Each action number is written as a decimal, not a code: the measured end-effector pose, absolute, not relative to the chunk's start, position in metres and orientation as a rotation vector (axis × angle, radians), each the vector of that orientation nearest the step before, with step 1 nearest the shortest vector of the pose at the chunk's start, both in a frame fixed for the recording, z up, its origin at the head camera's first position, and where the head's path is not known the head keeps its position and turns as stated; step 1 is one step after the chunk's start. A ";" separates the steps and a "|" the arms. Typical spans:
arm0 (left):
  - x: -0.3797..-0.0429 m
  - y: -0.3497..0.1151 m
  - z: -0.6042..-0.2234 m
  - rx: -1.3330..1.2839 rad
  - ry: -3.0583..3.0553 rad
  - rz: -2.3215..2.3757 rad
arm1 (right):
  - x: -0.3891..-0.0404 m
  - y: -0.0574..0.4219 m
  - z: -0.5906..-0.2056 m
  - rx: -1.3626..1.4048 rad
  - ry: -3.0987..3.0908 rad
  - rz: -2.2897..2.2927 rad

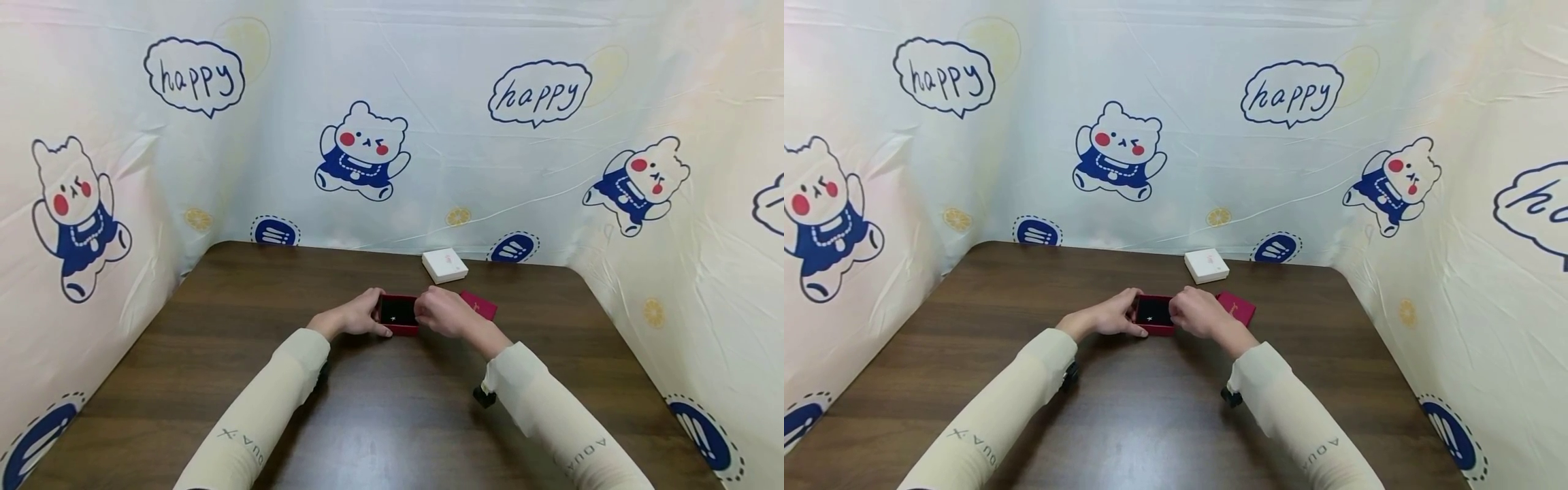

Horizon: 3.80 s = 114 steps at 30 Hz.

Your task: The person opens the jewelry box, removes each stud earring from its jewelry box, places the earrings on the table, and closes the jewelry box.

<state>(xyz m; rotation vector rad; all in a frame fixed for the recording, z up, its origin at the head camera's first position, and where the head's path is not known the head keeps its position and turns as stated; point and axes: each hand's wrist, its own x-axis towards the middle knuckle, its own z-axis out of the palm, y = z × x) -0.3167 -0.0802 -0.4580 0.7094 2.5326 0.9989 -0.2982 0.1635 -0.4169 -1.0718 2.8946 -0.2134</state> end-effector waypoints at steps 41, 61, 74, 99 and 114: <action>-0.317 -0.081 -0.461 0.717 2.525 1.010 | -0.269 0.162 -0.419 -1.205 2.709 -0.405; -0.316 -0.081 -0.461 0.704 2.534 0.985 | -0.261 0.153 -0.439 -1.295 2.571 -0.424; -0.322 -0.081 -0.465 0.715 2.541 0.963 | -0.261 0.151 -0.440 -1.265 2.540 -0.460; -0.314 -0.080 -0.460 0.701 2.525 1.012 | -0.268 0.162 -0.425 -1.228 2.611 -0.533; -0.318 -0.080 -0.461 0.717 2.539 1.003 | -0.287 0.164 -0.425 -1.126 2.724 -0.527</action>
